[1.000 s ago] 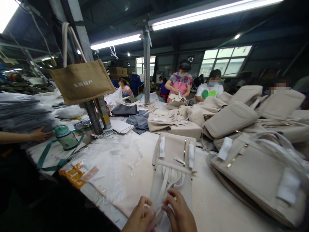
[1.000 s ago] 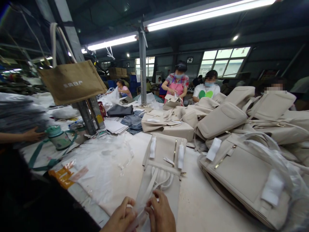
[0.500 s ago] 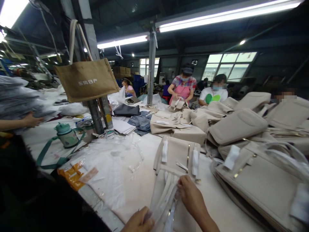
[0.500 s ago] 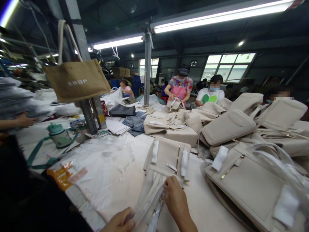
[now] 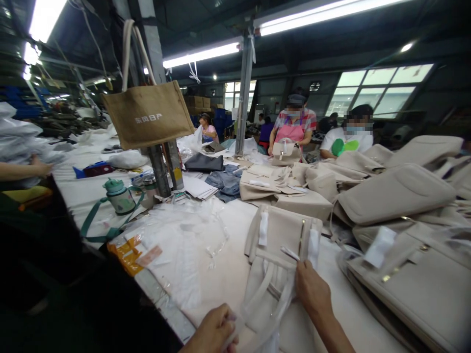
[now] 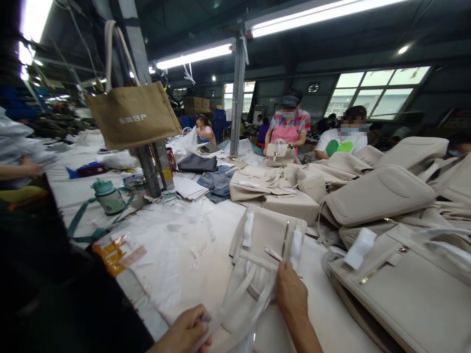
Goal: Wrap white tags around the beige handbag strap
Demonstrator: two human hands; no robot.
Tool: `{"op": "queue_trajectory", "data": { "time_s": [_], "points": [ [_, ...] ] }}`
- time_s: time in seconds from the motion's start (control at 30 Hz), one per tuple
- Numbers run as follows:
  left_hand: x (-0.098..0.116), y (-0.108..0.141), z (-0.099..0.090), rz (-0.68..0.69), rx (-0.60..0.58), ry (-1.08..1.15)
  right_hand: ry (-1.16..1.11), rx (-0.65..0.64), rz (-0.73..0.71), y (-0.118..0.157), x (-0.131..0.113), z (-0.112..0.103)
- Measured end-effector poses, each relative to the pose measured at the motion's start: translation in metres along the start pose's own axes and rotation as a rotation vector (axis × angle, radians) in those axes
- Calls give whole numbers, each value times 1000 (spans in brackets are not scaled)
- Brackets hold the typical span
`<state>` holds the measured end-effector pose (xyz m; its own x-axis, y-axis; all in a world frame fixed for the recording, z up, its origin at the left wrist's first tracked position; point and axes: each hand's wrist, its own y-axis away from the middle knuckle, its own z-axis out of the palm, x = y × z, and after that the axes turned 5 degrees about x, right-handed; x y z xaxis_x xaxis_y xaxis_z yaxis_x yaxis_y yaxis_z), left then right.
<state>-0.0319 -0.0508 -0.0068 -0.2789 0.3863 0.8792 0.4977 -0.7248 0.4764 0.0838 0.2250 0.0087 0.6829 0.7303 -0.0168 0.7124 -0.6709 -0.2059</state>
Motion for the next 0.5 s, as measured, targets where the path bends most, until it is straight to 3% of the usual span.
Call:
{"op": "queue_trajectory", "data": {
  "time_s": [0.1,0.2,0.33,0.5],
  "points": [
    [1,0,2,29,71,53,6,101,20,10,-16,-11],
    [2,-3,3,94,106,-23,-221,142,-67,38,-49,-26],
    [-3,-8,5,146,53,-6,-637,-68,-274,75,-95,-33],
    [-13,-12,5,192,30,-14,-658,-169,-256,78,-110,-29]
  ]
}}
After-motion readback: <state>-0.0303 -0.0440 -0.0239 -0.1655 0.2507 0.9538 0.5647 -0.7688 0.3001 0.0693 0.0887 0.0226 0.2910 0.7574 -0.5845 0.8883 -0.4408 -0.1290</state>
